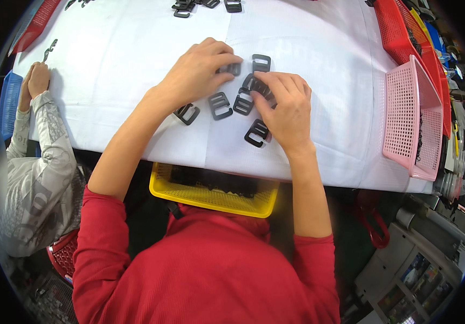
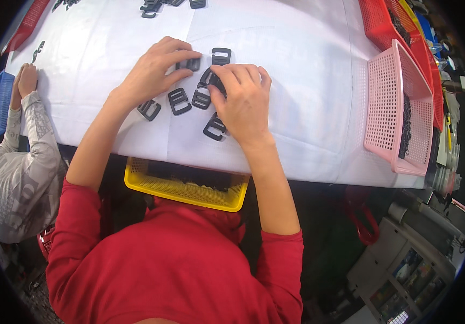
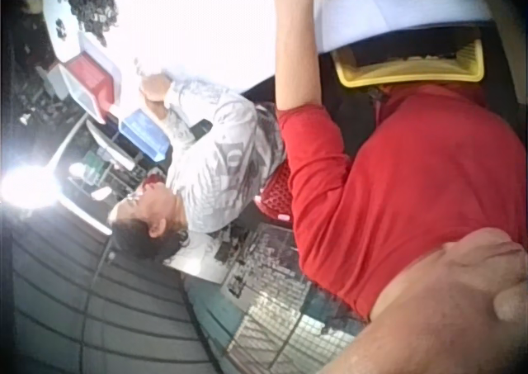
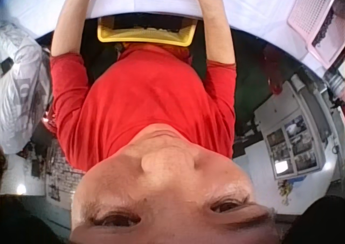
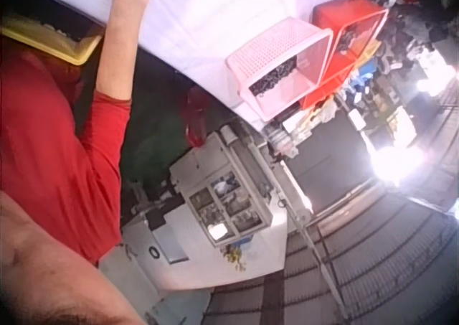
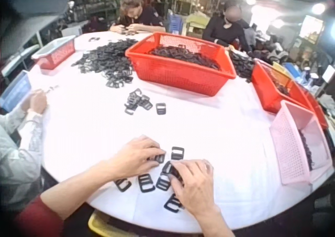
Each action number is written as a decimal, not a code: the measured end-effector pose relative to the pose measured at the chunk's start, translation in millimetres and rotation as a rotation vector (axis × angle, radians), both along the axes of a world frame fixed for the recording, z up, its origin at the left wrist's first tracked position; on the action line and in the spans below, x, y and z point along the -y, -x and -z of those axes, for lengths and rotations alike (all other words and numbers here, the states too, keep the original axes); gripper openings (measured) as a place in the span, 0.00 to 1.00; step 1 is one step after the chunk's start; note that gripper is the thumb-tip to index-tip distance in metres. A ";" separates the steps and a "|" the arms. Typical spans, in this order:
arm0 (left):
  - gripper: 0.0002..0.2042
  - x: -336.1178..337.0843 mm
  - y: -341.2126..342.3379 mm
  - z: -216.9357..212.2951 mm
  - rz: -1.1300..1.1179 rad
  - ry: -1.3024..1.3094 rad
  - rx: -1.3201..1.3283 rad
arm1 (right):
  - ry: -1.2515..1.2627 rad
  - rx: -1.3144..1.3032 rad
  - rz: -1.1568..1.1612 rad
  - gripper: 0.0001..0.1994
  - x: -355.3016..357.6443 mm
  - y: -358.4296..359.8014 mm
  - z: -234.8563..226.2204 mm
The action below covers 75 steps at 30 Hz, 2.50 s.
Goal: The person picks up small black plastic buckles from a table, inspects them, and places them into a yellow basket. The person repeats this process, occasionally moving the basket and continuing to sort the buckles.
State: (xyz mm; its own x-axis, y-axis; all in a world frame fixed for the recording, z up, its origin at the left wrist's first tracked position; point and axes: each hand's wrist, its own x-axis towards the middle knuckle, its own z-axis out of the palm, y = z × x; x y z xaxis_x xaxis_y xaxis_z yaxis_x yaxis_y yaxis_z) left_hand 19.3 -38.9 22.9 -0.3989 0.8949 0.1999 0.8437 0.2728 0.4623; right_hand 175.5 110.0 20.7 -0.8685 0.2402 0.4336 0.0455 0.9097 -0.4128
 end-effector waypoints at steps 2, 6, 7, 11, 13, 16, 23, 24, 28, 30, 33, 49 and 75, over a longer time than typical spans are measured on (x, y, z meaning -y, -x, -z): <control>0.17 5.3 -4.2 -2.9 -0.092 0.027 -0.028 | 0.118 -0.023 0.032 0.11 -4.4 -3.4 0.0; 0.16 10.1 -14.2 -0.4 -0.062 -0.135 -0.108 | 0.189 -0.157 0.158 0.07 -22.8 -10.6 -1.8; 0.16 7.0 -20.6 -1.6 -0.035 -0.143 -0.102 | 0.063 -0.186 0.213 0.07 -30.4 -12.8 -0.2; 0.16 -12.8 -49.0 0.6 0.054 -0.156 -0.132 | -0.225 -0.160 0.303 0.05 -43.9 -21.3 5.4; 0.17 -22.9 -57.9 8.7 0.062 -0.145 -0.156 | -0.160 -0.089 0.242 0.05 -38.9 -24.4 13.8; 0.17 -33.0 -59.7 15.5 0.067 -0.124 -0.213 | -0.019 -0.133 0.265 0.05 -36.3 -23.3 16.8; 0.07 -30.1 -53.4 14.6 0.015 -0.207 -0.024 | 0.080 -0.179 0.281 0.05 -38.4 -21.9 20.8; 0.06 -28.3 -52.8 12.9 -0.026 -0.195 0.049 | 0.078 -0.178 0.280 0.05 -37.6 -21.8 20.2; 0.07 -24.8 -52.1 9.1 -0.072 -0.252 0.014 | 0.111 -0.181 0.291 0.05 -34.7 -19.2 16.0; 0.09 -29.1 -54.7 6.1 -0.057 -0.258 -0.063 | 0.149 -0.184 0.307 0.06 -36.3 -19.8 15.5; 0.11 -35.9 -58.5 7.0 -0.027 -0.224 -0.184 | 0.184 -0.184 0.325 0.06 -37.5 -20.0 15.3; 0.17 -32.4 -46.0 -13.4 -0.249 -0.101 0.078 | 0.200 -0.062 0.284 0.10 -34.7 -24.2 13.8; 0.55 107.1 -52.6 9.5 0.155 -0.005 0.153 | 0.319 0.150 -0.691 0.21 58.2 -14.0 5.1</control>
